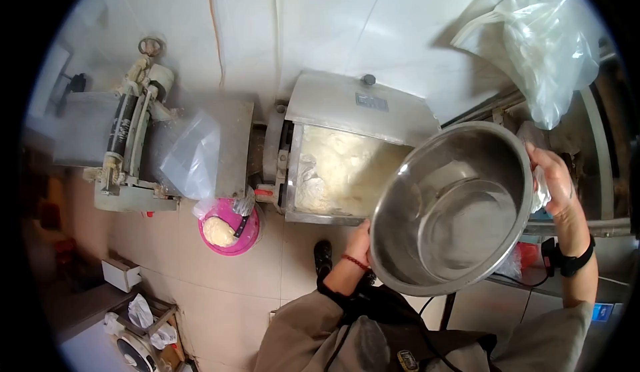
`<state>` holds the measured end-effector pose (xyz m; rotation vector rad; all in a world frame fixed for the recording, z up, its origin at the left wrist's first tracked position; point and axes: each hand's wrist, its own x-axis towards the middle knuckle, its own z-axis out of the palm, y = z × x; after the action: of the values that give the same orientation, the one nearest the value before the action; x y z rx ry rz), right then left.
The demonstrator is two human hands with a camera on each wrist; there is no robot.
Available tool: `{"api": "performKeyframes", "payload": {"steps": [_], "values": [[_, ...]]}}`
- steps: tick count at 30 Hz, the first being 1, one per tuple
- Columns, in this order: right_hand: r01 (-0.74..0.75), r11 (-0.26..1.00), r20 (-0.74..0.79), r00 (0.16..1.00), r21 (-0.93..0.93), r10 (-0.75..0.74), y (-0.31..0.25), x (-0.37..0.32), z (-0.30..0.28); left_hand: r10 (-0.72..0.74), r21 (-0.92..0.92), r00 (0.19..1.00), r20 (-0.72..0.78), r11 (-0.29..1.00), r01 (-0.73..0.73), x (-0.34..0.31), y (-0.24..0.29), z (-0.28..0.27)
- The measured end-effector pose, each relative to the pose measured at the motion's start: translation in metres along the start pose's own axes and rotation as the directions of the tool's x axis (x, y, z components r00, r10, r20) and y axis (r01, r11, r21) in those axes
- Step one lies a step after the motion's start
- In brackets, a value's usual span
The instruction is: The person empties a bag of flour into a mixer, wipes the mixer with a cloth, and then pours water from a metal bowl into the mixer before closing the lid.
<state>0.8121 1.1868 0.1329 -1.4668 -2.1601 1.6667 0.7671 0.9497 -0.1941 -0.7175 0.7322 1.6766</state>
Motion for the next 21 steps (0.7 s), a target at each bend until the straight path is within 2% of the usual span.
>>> {"api": "performKeyframes", "payload": {"steps": [1, 4, 5, 6, 7, 9, 10, 11, 12, 13, 14, 15, 16, 17, 18, 19, 20, 21], "values": [[0.042, 0.995, -0.090, 0.995, 0.092, -0.033, 0.012, -0.002, 0.005, 0.076, 0.055, 0.997, 0.034, 0.995, -0.078, -0.007, 0.012, -0.008], [0.039, 0.999, 0.031, 0.999, 0.028, -0.040, 0.044, 0.003, -0.011, 0.260, 0.094, 0.934, 0.245, 0.952, -0.290, -0.047, 0.047, -0.033], [0.031, 0.994, 0.103, 0.995, -0.102, -0.020, 0.054, 0.011, -0.016, 0.385, 0.290, 0.878, 0.283, 0.838, -0.461, -0.064, 0.056, -0.039], [0.140, 0.981, 0.112, 0.986, -0.134, -0.125, 0.066, 0.017, -0.008, 0.393, 0.404, 0.872, 0.292, 0.776, -0.485, -0.080, 0.064, -0.046], [0.166, 0.984, 0.178, 0.972, -0.071, -0.152, 0.067, 0.018, 0.007, 0.401, 0.511, 0.866, 0.300, 0.699, -0.501, -0.097, 0.072, -0.053], [0.255, 0.964, 0.337, 0.917, -0.078, -0.215, 0.075, 0.037, 0.030, 0.304, 0.394, 0.934, 0.190, 0.847, -0.356, -0.125, 0.084, -0.078], [0.330, 0.938, 0.434, 0.865, -0.111, -0.253, 0.079, 0.052, 0.039, 0.286, 0.210, 0.948, 0.137, 0.927, -0.310, -0.138, 0.085, -0.093], [0.314, 0.947, 0.562, 0.796, -0.065, -0.225, 0.065, 0.057, 0.053, 0.345, 0.194, 0.934, 0.087, 0.914, -0.356, -0.153, 0.085, -0.104], [0.418, 0.907, 0.628, 0.720, -0.051, -0.296, 0.061, 0.071, 0.066, 0.402, 0.179, 0.915, 0.036, 0.898, -0.402, -0.169, 0.084, -0.116], [0.433, 0.901, 0.724, 0.628, -0.021, -0.285, 0.050, 0.088, 0.074, 0.431, 0.193, 0.901, -0.055, 0.890, -0.414, -0.182, 0.081, -0.135], [0.332, 0.941, 0.687, 0.699, -0.063, -0.201, 0.047, 0.113, 0.080, 0.452, 0.204, 0.879, -0.151, 0.884, -0.420, -0.197, 0.073, -0.154], [0.376, 0.920, 0.633, 0.741, -0.114, -0.224, 0.052, 0.153, 0.082, 0.514, 0.175, 0.827, -0.229, 0.857, -0.484, -0.210, 0.060, -0.169], [0.457, 0.851, 0.525, 0.806, -0.259, -0.273, 0.054, 0.189, 0.084, 0.570, 0.153, 0.763, -0.304, 0.820, -0.552, -0.223, 0.049, -0.181], [0.508, 0.759, 0.412, 0.844, -0.407, -0.343, 0.057, 0.225, 0.085, 0.534, 0.056, 0.764, -0.362, 0.831, -0.554, -0.239, 0.040, -0.184], [0.547, 0.752, 0.368, 0.828, -0.368, -0.423, 0.066, 0.268, 0.089, 0.493, -0.046, 0.764, -0.416, 0.828, -0.559, -0.251, 0.029, -0.190], [0.584, 0.742, 0.323, 0.808, -0.330, -0.493, 0.082, 0.312, 0.094, 0.448, 0.086, 0.653, -0.611, 0.858, -0.507, -0.263, 0.010, -0.219], [0.610, 0.690, 0.330, 0.792, -0.389, -0.513, 0.102, 0.361, 0.100, 0.378, 0.177, 0.508, -0.774, 0.899, -0.401, -0.276, -0.009, -0.247], [0.633, 0.633, 0.338, 0.773, -0.444, -0.536, 0.121, 0.411, 0.107, 0.331, 0.161, 0.390, -0.859, 0.899, -0.408, -0.281, -0.024, -0.248]]}}
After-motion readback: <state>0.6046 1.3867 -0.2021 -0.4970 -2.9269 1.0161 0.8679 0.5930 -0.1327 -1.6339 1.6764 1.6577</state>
